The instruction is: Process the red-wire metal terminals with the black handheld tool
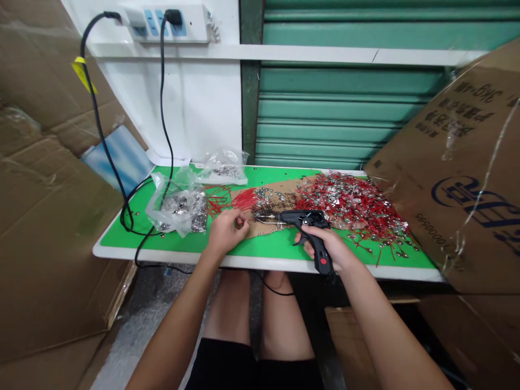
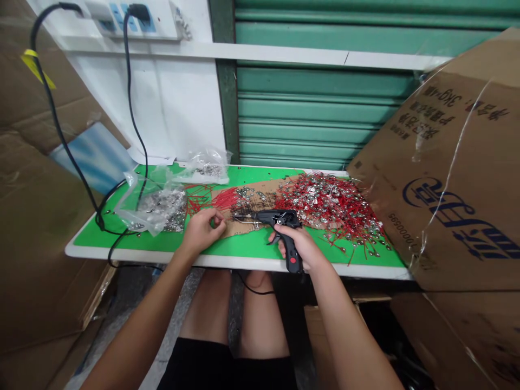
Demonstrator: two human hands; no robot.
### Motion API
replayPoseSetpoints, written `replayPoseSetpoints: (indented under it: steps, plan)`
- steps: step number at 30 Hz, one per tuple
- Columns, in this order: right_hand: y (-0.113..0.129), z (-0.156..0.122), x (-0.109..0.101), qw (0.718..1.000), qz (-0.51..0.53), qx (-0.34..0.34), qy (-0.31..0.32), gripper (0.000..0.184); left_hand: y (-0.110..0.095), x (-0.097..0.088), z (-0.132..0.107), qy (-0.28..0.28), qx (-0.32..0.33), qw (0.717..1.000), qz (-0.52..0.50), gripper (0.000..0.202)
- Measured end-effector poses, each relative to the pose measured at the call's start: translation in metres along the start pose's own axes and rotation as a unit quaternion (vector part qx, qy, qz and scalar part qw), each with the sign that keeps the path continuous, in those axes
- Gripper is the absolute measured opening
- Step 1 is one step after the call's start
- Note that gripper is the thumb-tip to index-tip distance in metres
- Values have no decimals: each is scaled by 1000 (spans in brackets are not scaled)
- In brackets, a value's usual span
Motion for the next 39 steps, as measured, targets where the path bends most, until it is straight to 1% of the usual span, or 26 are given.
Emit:
replayPoseSetpoints:
  steps: [12,26,33,39]
  plan:
    - [-3,2,0,1000,23,13,11,40,-1,-2,1,-10,10,1000,4,7]
    - [-3,4,-2,999,22,27,9,36,0,-1,2,-6,14,1000,7,5]
    - [-6,5,-4,999,27,29,-7,35,1,-1,1,-11,18,1000,2,4]
    - [-6,3,-3,999,16,32,-3,37,-1,-1,1,-5,10,1000,2,5]
Point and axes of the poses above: each hand's wrist, its own z-axis towards the middle knuckle, its own x-axis out of the palm, y = z × x, the point moved 6 cm from there along z, towards the middle knuckle, and after that the axes turned 3 degrees about -x, right-handed, at the moved point
